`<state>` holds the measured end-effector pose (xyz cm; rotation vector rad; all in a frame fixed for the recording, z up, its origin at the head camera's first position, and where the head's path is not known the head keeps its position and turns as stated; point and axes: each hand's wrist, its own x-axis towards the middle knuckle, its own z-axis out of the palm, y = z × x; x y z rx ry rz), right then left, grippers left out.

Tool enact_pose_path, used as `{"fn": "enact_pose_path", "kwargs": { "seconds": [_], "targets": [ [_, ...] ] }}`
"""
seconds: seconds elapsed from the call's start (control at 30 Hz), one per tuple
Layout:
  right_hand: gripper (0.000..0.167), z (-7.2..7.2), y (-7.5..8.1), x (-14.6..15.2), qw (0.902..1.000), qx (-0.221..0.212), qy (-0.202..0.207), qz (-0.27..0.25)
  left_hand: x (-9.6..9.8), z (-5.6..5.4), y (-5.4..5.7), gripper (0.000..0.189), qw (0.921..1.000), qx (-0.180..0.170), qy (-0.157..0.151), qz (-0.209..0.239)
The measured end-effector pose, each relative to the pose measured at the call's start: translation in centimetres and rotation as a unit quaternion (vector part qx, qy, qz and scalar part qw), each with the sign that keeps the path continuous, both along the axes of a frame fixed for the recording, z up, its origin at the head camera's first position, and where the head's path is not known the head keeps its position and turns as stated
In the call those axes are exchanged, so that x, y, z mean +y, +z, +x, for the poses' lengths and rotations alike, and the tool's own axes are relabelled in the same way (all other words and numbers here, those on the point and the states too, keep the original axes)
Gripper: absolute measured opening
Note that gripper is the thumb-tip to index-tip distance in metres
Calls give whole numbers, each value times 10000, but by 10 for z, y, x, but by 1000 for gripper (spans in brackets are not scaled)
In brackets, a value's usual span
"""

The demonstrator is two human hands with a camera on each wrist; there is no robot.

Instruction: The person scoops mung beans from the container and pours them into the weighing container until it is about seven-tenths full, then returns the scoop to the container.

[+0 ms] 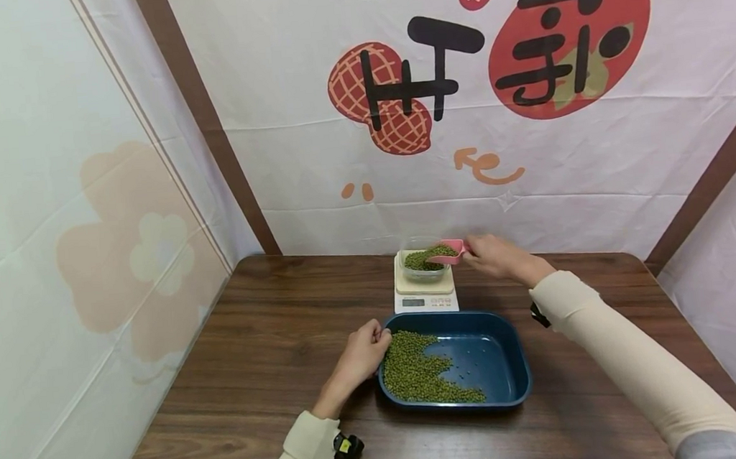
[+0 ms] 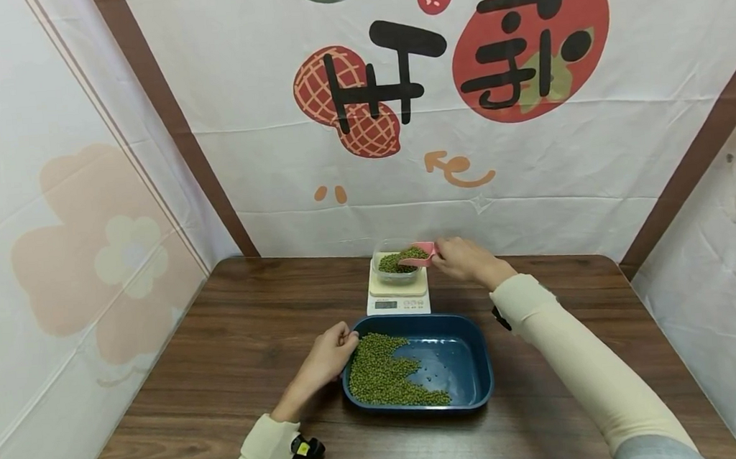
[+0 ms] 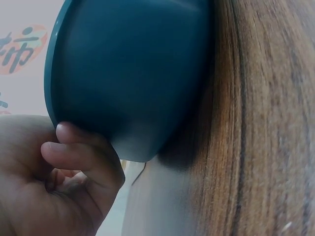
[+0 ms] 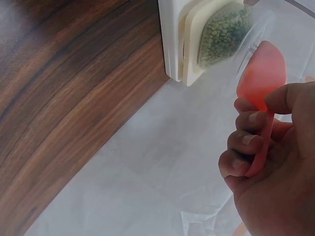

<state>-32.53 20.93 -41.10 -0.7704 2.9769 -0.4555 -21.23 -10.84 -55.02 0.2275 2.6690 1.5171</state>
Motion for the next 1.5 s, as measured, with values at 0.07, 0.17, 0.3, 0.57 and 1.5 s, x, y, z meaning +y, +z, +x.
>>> {"fn": "enact_pose_path", "kwargs": {
  "seconds": [0.07, 0.17, 0.3, 0.57, 1.5],
  "targets": [
    [19, 0, 1, -1, 10000, -13, 22, 17, -1, 0, 0, 33, 9999, 47, -40, 97],
    [19, 0, 3, -1, 10000, -1, 49, 66, 2, 12, 19, 31, 9996, 125, -111, 217],
    [19, -1, 4, -2, 9998, 92, 102, 173, 1, 9, 11, 30, 9991, 325, -215, 151],
    [19, -1, 7, -2, 9990, 115, 114, 428, 7, 21, 34, 31, 9999, -25, -15, 136],
    [16, -5, 24, -7, 9944, 271, 134, 1012, 5, 22, 35, 31, 9999, 79, -117, 45]
  ]
}}
